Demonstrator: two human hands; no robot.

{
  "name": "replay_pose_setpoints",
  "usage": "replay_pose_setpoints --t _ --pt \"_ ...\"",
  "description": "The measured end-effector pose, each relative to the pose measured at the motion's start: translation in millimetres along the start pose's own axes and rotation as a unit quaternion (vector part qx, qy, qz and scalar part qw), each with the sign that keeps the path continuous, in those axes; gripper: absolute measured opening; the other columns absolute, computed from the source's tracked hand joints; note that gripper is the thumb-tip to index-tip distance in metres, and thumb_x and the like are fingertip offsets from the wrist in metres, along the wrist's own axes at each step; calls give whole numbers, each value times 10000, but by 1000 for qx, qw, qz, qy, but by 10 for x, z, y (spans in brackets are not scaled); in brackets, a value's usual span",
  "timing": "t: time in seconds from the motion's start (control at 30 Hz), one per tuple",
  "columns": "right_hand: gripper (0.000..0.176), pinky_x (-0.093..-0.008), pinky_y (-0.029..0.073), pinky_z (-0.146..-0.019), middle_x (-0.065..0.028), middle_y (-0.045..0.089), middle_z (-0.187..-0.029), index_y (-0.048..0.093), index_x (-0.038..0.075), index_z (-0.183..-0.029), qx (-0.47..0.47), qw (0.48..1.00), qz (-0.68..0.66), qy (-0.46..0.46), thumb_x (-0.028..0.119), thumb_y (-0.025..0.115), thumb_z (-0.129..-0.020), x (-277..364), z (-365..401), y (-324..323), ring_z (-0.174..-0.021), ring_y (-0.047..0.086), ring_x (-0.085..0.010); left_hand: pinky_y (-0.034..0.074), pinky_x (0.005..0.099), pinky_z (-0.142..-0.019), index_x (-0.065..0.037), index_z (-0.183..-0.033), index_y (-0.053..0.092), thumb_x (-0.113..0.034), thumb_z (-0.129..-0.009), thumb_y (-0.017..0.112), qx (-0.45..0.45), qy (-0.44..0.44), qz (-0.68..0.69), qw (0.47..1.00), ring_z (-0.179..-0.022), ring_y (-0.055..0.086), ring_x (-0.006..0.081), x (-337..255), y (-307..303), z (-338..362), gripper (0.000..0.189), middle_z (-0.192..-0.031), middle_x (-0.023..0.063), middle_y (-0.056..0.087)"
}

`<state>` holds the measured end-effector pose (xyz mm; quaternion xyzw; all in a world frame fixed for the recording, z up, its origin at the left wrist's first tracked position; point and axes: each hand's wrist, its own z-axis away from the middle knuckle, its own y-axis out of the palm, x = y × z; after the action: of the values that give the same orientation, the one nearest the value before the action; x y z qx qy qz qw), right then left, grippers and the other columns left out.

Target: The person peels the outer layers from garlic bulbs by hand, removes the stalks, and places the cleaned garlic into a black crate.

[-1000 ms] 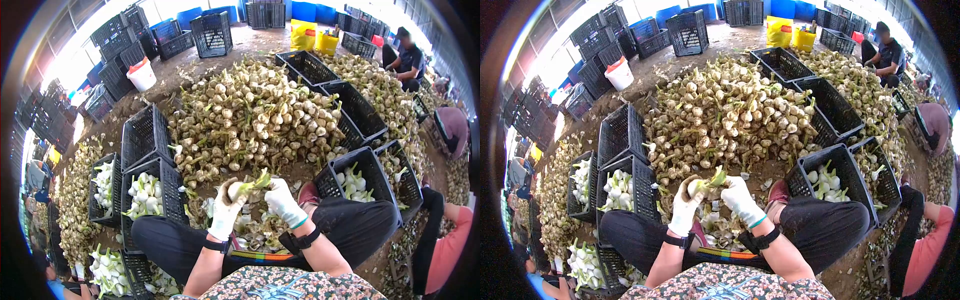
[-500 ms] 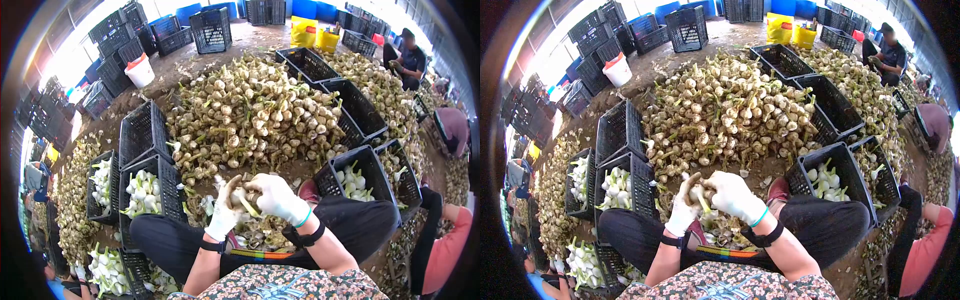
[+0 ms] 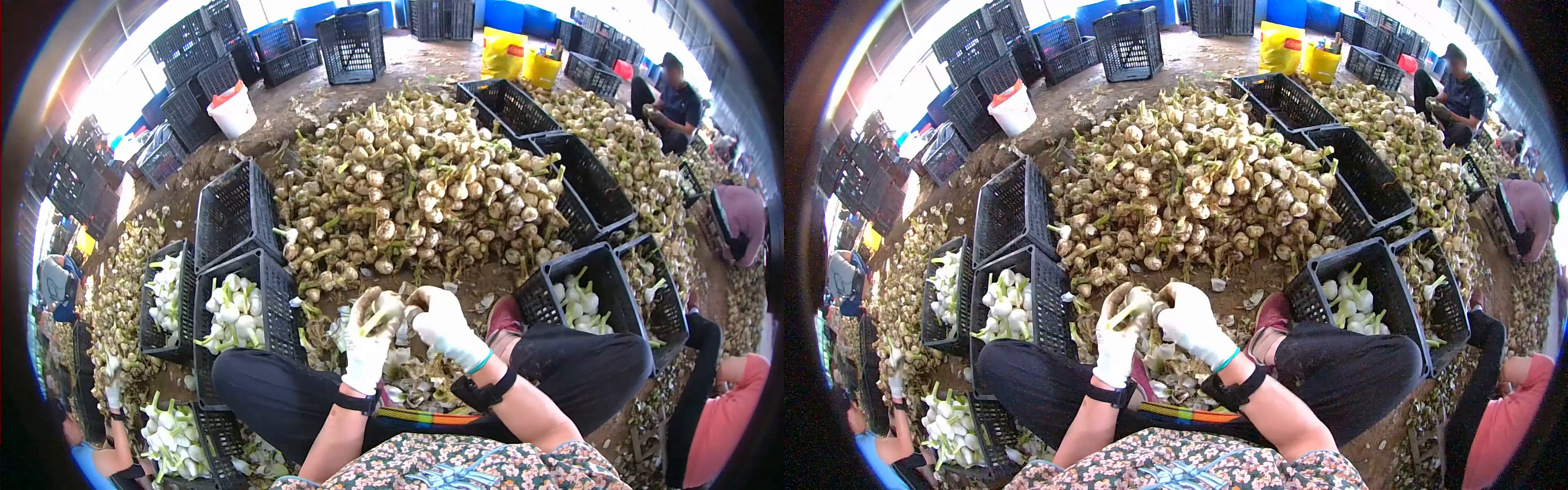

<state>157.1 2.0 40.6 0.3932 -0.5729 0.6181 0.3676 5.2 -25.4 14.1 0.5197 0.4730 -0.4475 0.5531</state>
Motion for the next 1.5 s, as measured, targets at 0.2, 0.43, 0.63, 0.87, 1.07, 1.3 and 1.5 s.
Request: replay_pose_setpoints --t 0.2,0.43,0.63,0.87,1.07,1.3,1.5 --pt "177 -369 506 -739 -165 659 -876 637 -8 -929 -54 995 69 -46 85 665 -780 -146 13 164 -816 643 -297 516 296 -914 22 -1112 648 -6 -884 662 -61 -24 121 990 -1011 640 185 89 -49 10 229 -1109 104 668" --pt "138 -404 499 -753 -187 632 -861 626 16 -904 -92 991 98 -26 93 651 -792 -280 -51 111 -838 621 -365 524 330 -912 11 -1136 638 -41 -923 611 -14 -21 155 988 -1010 650 210 244 -58 5 220 -1119 117 666" --pt "104 -370 510 -723 -156 660 -881 617 16 -927 -49 996 -63 52 94 610 -858 -479 -123 141 -815 653 -298 452 379 -1034 7 -1267 558 -56 -944 590 38 -74 342 936 -1152 590 252 298 -125 -21 331 -1271 145 598" --pt "261 -237 494 -663 -16 653 -948 595 13 -1044 76 951 -294 60 -2 724 -818 -241 -111 110 -822 589 -76 455 349 -1019 -20 -1399 453 -101 -974 568 -9 -31 283 958 -1111 591 224 142 15 -91 447 -1320 147 566" --pt "130 -287 538 -681 -43 659 -841 571 39 -934 34 821 -545 164 -1 670 -860 -268 -157 153 -777 643 -154 460 412 -1020 -59 -1327 509 -189 -930 659 -11 -105 361 926 -1151 575 249 330 -91 -140 444 -1265 108 585" --pt "75 -323 563 -634 -88 638 -902 532 56 -967 -1 703 -678 212 24 586 -925 -614 -274 385 -755 644 -212 422 435 -1097 -25 -1377 449 -114 -894 671 47 -91 496 862 -1275 510 290 457 -99 -257 539 -1376 155 513" --pt "106 -345 500 -596 -90 616 -930 509 59 -1006 -107 676 -657 317 -5 527 -924 -865 -492 562 -747 584 -220 385 512 -1128 -86 -1293 576 -31 -877 627 -22 -116 584 803 -1315 476 311 448 -242 -312 422 -1380 116 547"
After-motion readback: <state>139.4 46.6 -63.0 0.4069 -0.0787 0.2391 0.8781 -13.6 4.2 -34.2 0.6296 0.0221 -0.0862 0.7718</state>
